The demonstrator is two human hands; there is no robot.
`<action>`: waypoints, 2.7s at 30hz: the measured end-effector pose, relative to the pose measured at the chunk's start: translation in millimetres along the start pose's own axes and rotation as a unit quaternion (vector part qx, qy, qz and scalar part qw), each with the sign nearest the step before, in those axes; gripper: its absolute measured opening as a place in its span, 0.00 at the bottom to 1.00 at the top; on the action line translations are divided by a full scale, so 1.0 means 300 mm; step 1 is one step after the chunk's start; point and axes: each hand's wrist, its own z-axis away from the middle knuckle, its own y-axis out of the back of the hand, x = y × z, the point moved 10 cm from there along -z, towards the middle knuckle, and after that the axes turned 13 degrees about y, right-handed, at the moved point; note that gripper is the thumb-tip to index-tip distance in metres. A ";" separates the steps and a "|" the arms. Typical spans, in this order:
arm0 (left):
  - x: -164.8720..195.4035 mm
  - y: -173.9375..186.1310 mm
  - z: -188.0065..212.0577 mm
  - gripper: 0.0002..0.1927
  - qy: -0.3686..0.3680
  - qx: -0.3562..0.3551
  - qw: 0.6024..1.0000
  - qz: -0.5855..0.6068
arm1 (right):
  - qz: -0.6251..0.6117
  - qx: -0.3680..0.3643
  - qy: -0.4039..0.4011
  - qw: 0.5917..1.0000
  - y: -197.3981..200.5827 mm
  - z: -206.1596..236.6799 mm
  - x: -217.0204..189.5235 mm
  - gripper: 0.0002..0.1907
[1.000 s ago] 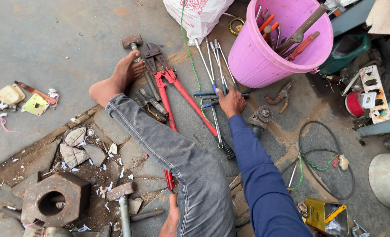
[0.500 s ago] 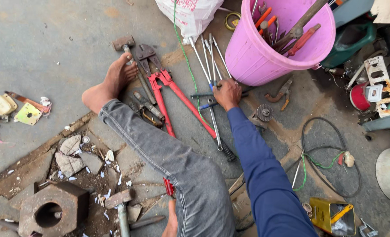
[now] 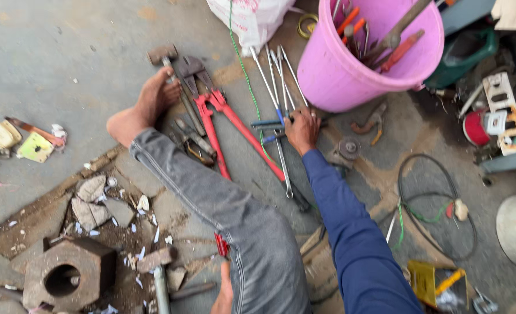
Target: The person sits on the ground working on metal pipe fittings and valve parts. They use pliers and a T-handle tool to grip and turn the fittings, pick up and set down various hand tools from the ground, and hold parts against a metal block while working on them.
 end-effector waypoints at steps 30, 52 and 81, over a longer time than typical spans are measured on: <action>0.187 0.685 1.285 0.20 -0.418 -0.067 0.638 -0.643 | 0.022 -0.369 0.649 0.665 0.154 1.555 -1.138 0.08; 0.162 0.680 1.277 0.19 -0.359 0.011 0.688 -0.631 | 0.085 -0.457 0.635 0.617 0.045 1.631 -1.279 0.13; 0.166 0.670 1.291 0.19 -0.360 0.007 0.701 -0.615 | 0.024 -0.344 0.605 0.717 0.166 1.528 -1.313 0.10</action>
